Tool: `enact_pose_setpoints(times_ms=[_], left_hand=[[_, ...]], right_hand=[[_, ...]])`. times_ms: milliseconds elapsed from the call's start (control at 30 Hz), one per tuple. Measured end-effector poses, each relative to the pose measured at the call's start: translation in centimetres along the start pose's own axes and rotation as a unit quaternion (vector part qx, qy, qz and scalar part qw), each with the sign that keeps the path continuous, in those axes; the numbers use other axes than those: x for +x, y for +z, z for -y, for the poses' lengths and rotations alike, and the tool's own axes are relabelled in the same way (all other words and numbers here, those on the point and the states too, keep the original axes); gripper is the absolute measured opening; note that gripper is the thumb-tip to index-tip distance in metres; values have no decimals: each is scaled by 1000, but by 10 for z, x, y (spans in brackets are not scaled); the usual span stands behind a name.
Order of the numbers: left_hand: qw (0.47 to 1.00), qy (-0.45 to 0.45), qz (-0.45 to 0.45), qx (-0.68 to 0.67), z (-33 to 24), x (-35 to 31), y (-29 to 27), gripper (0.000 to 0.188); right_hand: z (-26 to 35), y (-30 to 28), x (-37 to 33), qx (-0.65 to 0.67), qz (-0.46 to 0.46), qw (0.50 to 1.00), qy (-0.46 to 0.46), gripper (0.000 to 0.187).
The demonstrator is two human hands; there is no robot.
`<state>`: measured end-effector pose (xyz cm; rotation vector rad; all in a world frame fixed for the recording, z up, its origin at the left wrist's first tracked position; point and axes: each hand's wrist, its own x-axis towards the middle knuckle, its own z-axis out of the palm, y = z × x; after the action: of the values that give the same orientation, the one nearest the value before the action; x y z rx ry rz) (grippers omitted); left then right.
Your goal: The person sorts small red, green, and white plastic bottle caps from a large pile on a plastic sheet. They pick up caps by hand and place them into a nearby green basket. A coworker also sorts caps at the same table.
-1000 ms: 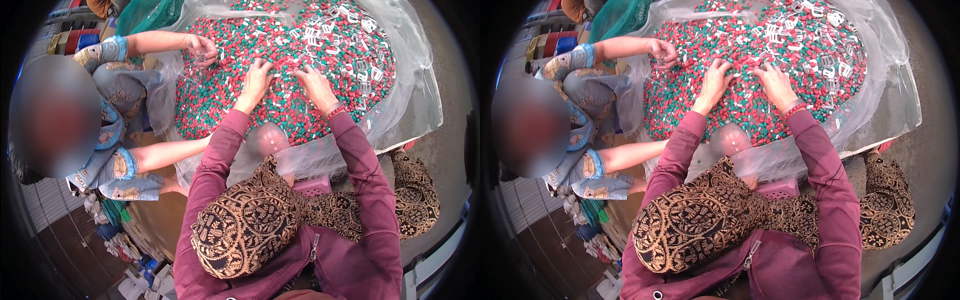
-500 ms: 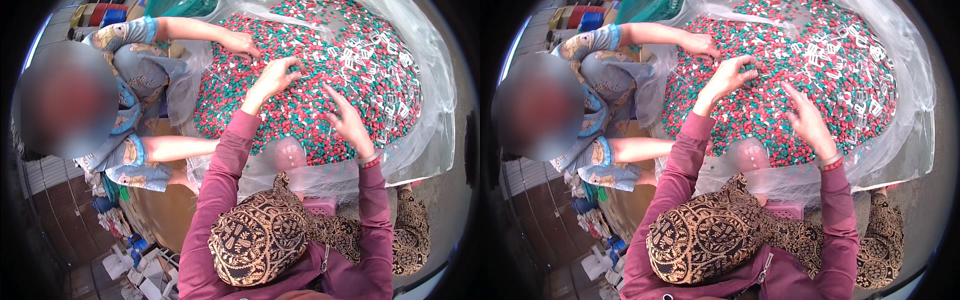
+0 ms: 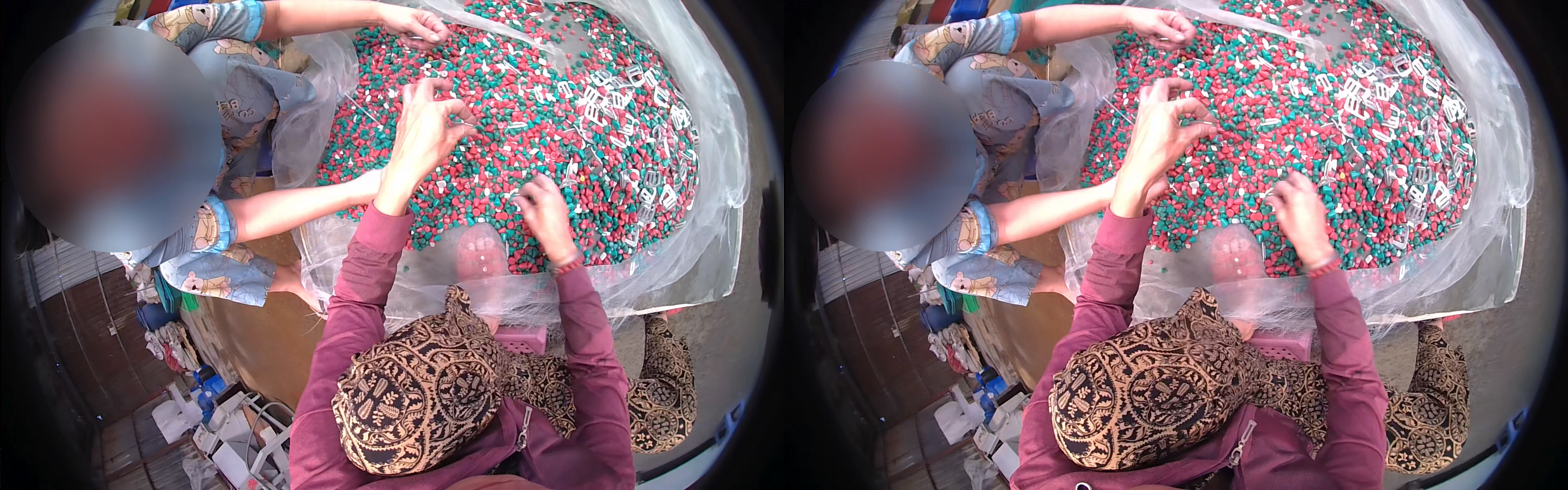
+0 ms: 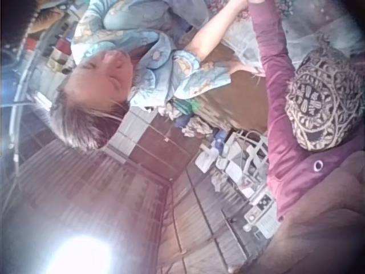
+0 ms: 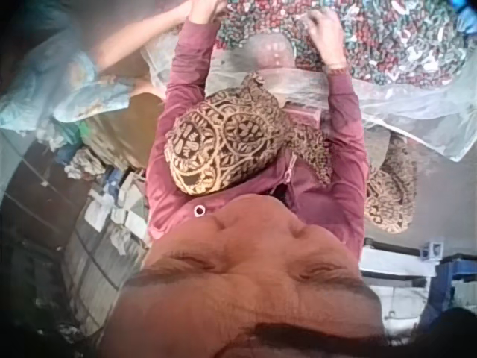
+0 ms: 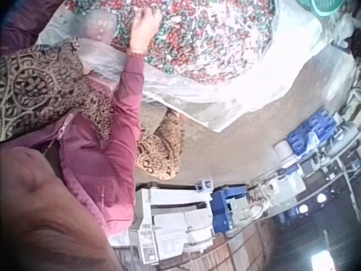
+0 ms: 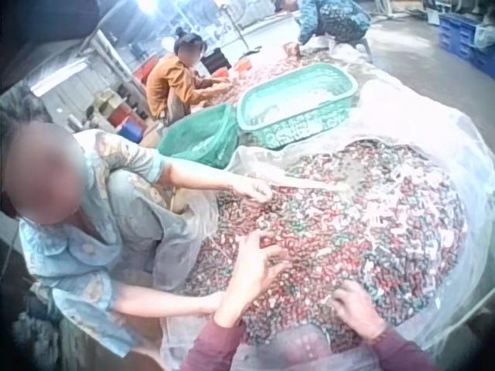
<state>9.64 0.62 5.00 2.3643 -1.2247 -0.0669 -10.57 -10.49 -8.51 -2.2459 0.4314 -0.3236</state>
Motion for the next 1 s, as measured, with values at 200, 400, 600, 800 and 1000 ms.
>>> enact_pose_setpoints(times_ms=[200, 400, 600, 800, 1000], left_hand=[[908, -163, 101, -373, -5, -28, 26, 8], [903, 94, 404, -117, -46, -103, 79, 23], [863, 306, 391, 92, -55, -122, 108, 17], [869, 346, 313, 163, -66, -143, 119, 15], [869, 356, 297, 171, -69, -145, 142, 18]], right_hand=[[-43, -84, -16, 398, -78, 866, 292, 11], [-27, -115, -43, 477, -123, 812, 314, 22], [-16, -97, -56, 306, -22, 911, 276, 17], [0, -62, -54, -103, 61, 991, 55, 20], [-24, -40, -51, -217, 131, 967, 30, 15]])
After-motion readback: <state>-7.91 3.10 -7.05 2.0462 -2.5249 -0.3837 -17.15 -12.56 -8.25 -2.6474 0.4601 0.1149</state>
